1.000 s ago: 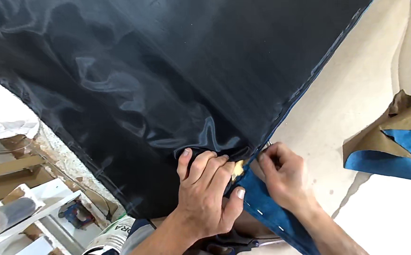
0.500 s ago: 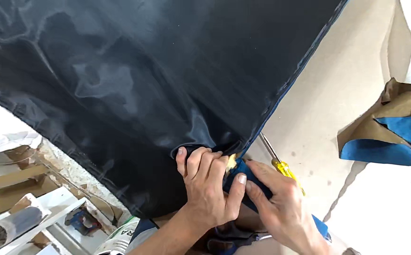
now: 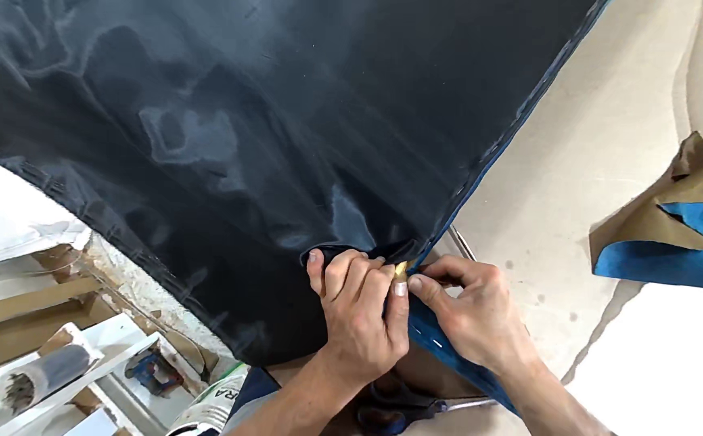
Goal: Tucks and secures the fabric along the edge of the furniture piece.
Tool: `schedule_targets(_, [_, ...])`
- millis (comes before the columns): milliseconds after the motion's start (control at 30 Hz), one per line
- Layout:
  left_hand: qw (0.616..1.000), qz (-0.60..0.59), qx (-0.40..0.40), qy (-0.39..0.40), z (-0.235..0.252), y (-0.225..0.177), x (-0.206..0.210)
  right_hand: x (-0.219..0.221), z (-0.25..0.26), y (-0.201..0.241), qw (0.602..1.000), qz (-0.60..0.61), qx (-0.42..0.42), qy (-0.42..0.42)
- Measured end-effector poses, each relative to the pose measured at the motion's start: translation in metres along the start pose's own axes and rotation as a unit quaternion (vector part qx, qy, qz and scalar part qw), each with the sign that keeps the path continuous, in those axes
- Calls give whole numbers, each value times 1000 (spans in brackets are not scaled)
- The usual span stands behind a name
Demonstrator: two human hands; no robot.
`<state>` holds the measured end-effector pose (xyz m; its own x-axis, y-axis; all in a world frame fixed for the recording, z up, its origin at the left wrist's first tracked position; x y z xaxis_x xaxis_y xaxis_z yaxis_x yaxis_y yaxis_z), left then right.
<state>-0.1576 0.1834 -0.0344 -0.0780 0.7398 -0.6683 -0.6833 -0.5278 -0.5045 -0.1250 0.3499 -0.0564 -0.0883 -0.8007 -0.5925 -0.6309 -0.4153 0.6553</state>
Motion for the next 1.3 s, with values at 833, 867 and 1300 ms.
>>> schedule_targets(833, [999, 0, -40, 36, -3, -4, 5, -8, -4, -24, 993, 15, 92, 75])
schedule_targets(867, [999, 1, -34, 37, -1, -4, 5, -9, -4, -19, 995, -4, 77, 59])
schedule_targets(1300, [995, -1, 23, 96, 9, -20, 1, -167, -294, -202, 855, -101, 222, -457])
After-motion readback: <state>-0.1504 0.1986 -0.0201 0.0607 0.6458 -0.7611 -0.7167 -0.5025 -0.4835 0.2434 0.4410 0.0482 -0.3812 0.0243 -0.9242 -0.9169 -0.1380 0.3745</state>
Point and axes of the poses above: each hand's wrist, its own z-axis towards the middle knuckle, its own x-axis out of the palm, y = z × x, the point moved 9 cm from there along z, towards the middle knuckle, and after that the axes turned 15 degrees about x, right-handed, at the moved point
